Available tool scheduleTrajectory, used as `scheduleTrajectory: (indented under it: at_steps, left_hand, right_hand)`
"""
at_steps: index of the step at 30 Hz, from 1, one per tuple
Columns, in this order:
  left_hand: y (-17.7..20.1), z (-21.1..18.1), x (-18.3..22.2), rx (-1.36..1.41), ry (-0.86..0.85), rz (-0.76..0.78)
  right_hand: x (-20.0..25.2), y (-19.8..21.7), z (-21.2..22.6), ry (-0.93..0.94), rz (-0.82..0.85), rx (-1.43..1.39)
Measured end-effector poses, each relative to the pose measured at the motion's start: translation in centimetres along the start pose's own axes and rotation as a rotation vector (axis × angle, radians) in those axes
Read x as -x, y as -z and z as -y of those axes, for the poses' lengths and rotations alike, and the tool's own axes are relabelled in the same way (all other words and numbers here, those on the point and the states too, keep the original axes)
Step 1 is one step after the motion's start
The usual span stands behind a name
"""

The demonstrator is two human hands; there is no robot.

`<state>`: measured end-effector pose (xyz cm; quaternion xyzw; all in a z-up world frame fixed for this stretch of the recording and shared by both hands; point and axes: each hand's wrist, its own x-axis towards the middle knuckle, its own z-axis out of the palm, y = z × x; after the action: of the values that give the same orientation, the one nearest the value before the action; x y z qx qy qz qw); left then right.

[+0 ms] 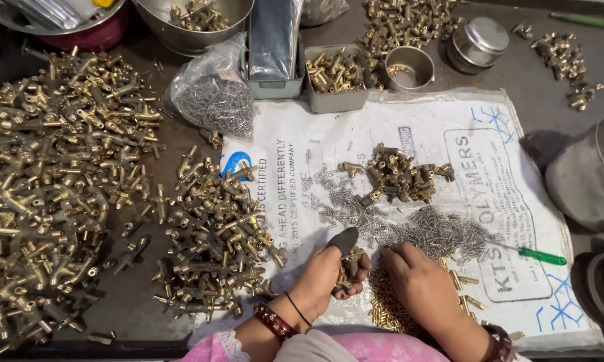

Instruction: The person sits at a workbench covered with small brass fittings and steel parts and sorts them one at a time. They pick up each part, hold it against a small black handheld object, and place it into separate piles on a printed sack spread over the table.

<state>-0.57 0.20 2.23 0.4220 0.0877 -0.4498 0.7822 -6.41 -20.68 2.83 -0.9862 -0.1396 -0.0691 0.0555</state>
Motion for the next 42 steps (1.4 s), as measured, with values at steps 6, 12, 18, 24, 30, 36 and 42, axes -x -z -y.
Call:
scheduleTrajectory:
  at_steps: [6,12,18,24,30,36,42]
  left_hand:
    - [1.3,2.2,-1.4,-0.063,-0.098,0.03]
    - [1.5,4.1,-2.6,-0.067,-0.07,-0.017]
    - [1.2,4.0,-2.4,-0.322,-0.071,0.008]
    - [-1.1,0.6,0.2,-0.328,-0.068,0.072]
    - [1.0,1.0,-0.8,-0.278,-0.297,0.095]
    - [0.0,0.7,-0.7,-0.36,-0.259,0.018]
    - [0.4,1.3,-1.3,-0.619,-0.324,0.068]
  right_hand:
    - [-1.7,5.3,2.7,-0.219,-0.079,-0.567]
    - [-1.2,3.9,3.7,-0.002,-0.147,-0.355]
    - [-0.5,3.4,2.4,-0.108,-0.061,-0.464]
    - [-5.9,4.6,-7.6,-0.608,-0.12,-0.617]
    - [-7.3,2.1,-7.9,-0.455,-0.038,-0.013]
    - [-4.8,4.3,-6.7,-0.55,-0.081,-0.357]
    - [-4.5,5.6,-4.5,-0.53,-0.055,-0.562]
